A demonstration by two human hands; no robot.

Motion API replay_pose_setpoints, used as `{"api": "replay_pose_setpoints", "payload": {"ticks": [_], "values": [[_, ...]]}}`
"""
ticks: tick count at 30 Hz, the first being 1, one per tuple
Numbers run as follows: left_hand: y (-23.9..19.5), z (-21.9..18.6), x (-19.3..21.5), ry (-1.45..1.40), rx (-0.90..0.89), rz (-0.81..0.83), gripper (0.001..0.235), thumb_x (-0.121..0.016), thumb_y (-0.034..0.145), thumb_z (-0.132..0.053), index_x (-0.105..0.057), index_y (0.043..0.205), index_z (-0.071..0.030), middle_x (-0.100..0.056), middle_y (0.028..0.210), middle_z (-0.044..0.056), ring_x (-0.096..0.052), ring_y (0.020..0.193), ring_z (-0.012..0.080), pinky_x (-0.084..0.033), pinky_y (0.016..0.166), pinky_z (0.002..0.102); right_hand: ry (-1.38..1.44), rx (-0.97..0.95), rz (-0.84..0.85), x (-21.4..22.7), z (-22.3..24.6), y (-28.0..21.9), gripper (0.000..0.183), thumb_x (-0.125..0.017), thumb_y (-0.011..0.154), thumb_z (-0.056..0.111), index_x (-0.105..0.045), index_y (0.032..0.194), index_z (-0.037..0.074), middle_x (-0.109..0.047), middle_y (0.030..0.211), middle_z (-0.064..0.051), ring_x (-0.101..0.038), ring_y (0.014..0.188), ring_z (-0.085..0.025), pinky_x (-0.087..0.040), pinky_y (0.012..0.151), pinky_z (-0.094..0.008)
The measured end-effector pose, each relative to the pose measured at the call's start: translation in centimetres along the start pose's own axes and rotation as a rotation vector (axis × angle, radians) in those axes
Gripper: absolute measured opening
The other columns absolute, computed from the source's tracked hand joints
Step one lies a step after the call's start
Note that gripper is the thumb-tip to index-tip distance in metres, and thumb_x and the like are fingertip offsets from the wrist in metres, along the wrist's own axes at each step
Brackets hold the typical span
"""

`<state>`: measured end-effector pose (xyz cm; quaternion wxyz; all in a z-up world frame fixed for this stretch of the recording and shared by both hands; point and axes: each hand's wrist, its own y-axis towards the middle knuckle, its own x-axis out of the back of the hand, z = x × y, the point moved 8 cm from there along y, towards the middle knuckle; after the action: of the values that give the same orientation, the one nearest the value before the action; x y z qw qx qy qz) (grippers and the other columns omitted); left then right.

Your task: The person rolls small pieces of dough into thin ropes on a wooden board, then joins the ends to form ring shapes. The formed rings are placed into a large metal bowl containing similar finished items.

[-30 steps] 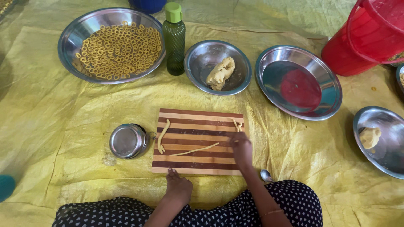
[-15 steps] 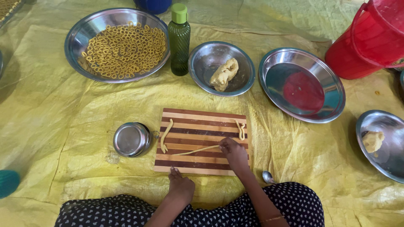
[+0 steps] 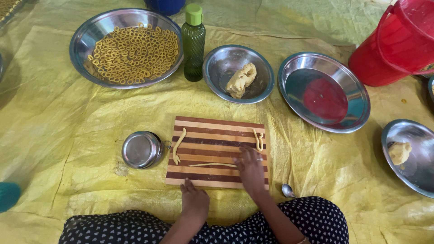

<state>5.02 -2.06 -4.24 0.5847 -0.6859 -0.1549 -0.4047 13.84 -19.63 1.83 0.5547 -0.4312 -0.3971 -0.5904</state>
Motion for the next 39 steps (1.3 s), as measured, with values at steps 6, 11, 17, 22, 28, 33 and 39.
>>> {"api": "replay_pose_setpoints", "payload": {"ticks": [6,11,17,22,28,33,39], "values": [[0.3,-2.5,1.4,-0.157,-0.21,-0.217,0.032,-0.054,0.1,-0.017,-0.067,0.123,0.002,-0.012,0.168,0.022,-0.011,0.157,0.036,-0.014,0.124,0.06,-0.127,0.309,0.015,-3.2,4.3,-0.2,0.068,-0.04,0.103,0.049,-0.03,0.153,0.003,-0.021,0.163,-0.021,-0.021,0.151,-0.036,-0.022,0.12,-0.054],[2.0,-3.7,-1.2,-0.139,-0.181,0.008,0.04,-0.047,0.106,-0.026,-0.071,0.115,0.004,0.002,0.171,0.024,0.003,0.158,0.0392,-0.01,0.123,0.062,-0.225,0.287,-0.025,-5.6,4.2,4.1,0.079,-0.011,0.103,0.059,-0.016,0.161,0.005,-0.002,0.168,-0.02,-0.003,0.155,-0.034,-0.003,0.123,-0.053],[4.2,-4.5,-4.0,-0.124,-0.164,0.056,0.041,-0.047,0.105,-0.025,-0.069,0.12,0.007,0.007,0.17,0.026,0.009,0.157,0.0417,-0.009,0.122,0.065,-0.178,0.153,-0.036,-6.2,2.7,12.3,0.084,-0.004,0.101,0.064,-0.015,0.161,0.006,-0.003,0.169,-0.023,-0.002,0.157,-0.034,-0.004,0.127,-0.051],[5.6,-4.9,-6.1,-0.117,-0.184,0.066,0.041,-0.046,0.105,-0.023,-0.065,0.127,0.006,0.007,0.169,0.028,0.006,0.156,0.0449,-0.011,0.121,0.066,-0.155,0.123,-0.066,-5.2,2.7,16.1,0.085,-0.006,0.103,0.064,-0.016,0.161,0.002,-0.006,0.168,-0.025,-0.003,0.158,-0.037,-0.004,0.128,-0.05],[5.1,-4.4,-3.9,-0.239,-0.174,-0.092,0.045,-0.043,0.107,-0.032,-0.064,0.128,0.002,0.0,0.167,0.027,-0.001,0.155,0.0419,-0.015,0.12,0.065,-0.136,0.186,-0.08,-4.8,4.0,12.5,0.082,-0.01,0.104,0.061,-0.016,0.161,0.003,-0.007,0.168,-0.023,-0.004,0.157,-0.035,-0.005,0.126,-0.049],[2.0,-3.5,-0.8,-0.12,-0.233,-0.032,0.038,-0.053,0.101,-0.019,-0.064,0.131,0.001,-0.008,0.168,0.032,-0.009,0.157,0.0449,-0.018,0.121,0.059,-0.197,0.174,-0.073,-5.8,3.7,6.5,0.076,-0.013,0.105,0.058,-0.016,0.161,0.008,-0.007,0.169,-0.021,-0.004,0.157,-0.033,-0.006,0.126,-0.05],[-2.7,-1.3,6.3,-0.667,-0.167,-0.125,0.047,-0.054,0.102,-0.035,-0.052,0.137,-0.004,-0.075,0.115,0.023,-0.072,0.107,0.0337,-0.056,0.095,0.044,-0.113,0.148,-0.058,-5.8,4.1,2.4,0.085,-0.025,0.102,0.063,-0.012,0.162,0.004,-0.006,0.166,-0.027,-0.004,0.155,-0.039,-0.008,0.124,-0.056]]}}
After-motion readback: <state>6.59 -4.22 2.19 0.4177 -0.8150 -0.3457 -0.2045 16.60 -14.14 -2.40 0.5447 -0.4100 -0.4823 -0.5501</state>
